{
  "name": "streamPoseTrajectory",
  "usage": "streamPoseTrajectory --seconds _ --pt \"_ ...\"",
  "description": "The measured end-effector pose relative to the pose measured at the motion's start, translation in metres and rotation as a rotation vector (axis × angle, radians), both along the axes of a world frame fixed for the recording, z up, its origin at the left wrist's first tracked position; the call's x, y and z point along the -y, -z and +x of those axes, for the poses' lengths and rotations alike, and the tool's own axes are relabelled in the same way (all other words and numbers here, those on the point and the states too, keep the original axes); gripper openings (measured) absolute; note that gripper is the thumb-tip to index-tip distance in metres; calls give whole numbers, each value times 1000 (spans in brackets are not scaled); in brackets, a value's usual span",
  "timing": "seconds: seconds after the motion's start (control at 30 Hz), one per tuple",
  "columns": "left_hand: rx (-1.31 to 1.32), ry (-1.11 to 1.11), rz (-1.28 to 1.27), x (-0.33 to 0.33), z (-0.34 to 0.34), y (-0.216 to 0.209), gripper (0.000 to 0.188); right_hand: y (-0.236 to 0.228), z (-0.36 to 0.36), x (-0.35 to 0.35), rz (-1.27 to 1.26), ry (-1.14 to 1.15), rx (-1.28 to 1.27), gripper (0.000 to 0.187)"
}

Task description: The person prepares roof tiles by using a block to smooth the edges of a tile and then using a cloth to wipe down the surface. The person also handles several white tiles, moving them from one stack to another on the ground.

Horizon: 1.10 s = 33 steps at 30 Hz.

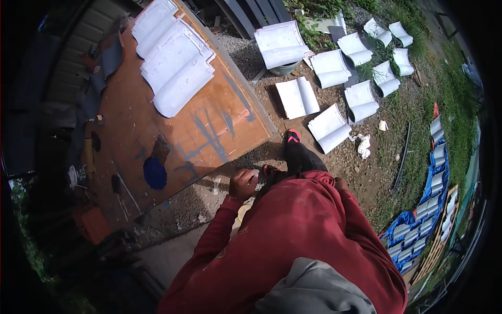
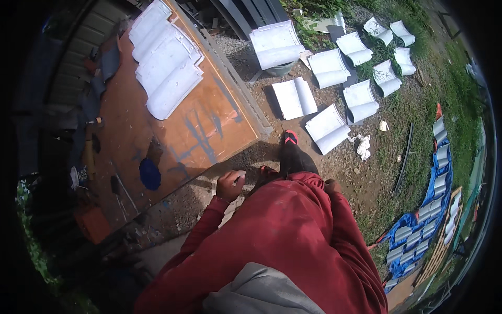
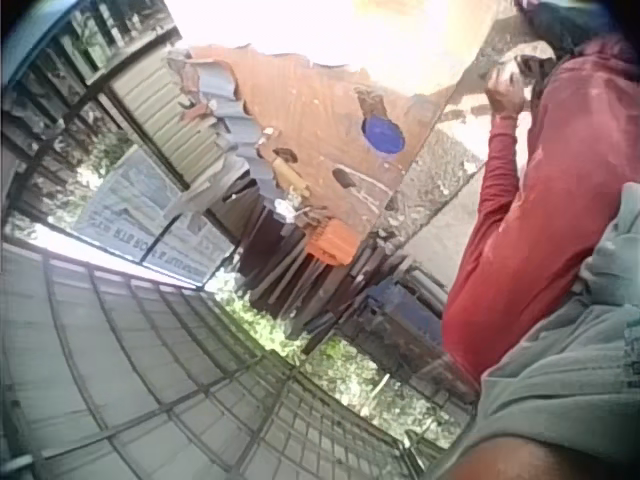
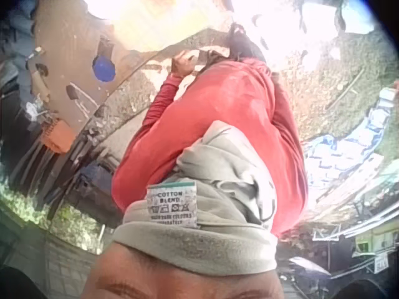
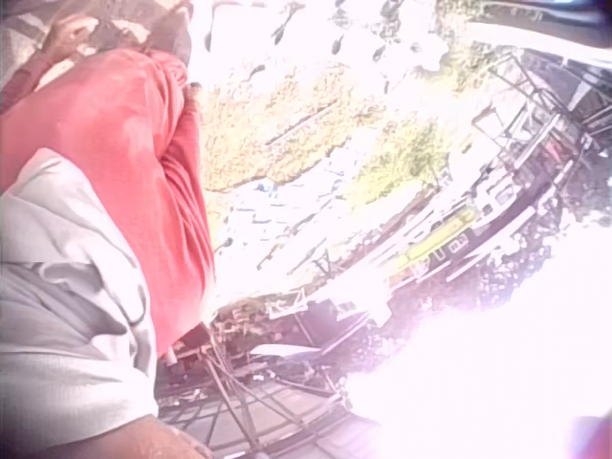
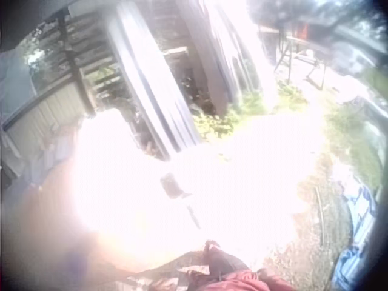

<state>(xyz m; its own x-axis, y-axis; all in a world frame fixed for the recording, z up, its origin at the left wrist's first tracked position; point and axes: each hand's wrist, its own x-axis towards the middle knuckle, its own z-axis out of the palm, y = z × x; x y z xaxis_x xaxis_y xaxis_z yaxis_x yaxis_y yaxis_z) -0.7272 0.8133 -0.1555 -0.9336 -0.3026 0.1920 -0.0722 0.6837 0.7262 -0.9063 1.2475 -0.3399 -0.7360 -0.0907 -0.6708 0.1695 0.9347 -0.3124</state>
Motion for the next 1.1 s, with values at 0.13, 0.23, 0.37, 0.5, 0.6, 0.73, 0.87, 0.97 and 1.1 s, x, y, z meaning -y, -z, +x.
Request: streamPoseTrajectory --seconds 0.13,0.23,0.37,0.5,0.6,0.73,0.87,0.97,1.1 --pt "-64 -124 43 11 0 5 15 26 34 -70 88 -186 186 47" --pt "-34 -290 71 15 24 6 16 21 33 -54 118 -364 260 46" --pt "-26 -440 82 15 59 40 17 3 2 -10 85 -522 191 43" --pt "91 -568 175 10 103 67 20 -13 -76 79 -7 -770 -79 41" --pt "333 -753 227 8 136 77 22 -50 -125 190 -286 -774 -290 27" --pt "465 -797 287 -7 179 88 28 -191 -133 365 -660 -795 -551 14" --pt "771 -885 582 -43 240 104 36 -232 -79 500 -908 -995 -568 21" --pt "811 -1137 535 -93 299 113 35 -237 -6 573 -1046 -1300 -430 38" --pt "1034 -1193 630 -89 314 96 32 -213 65 629 -1092 -1558 -237 54"
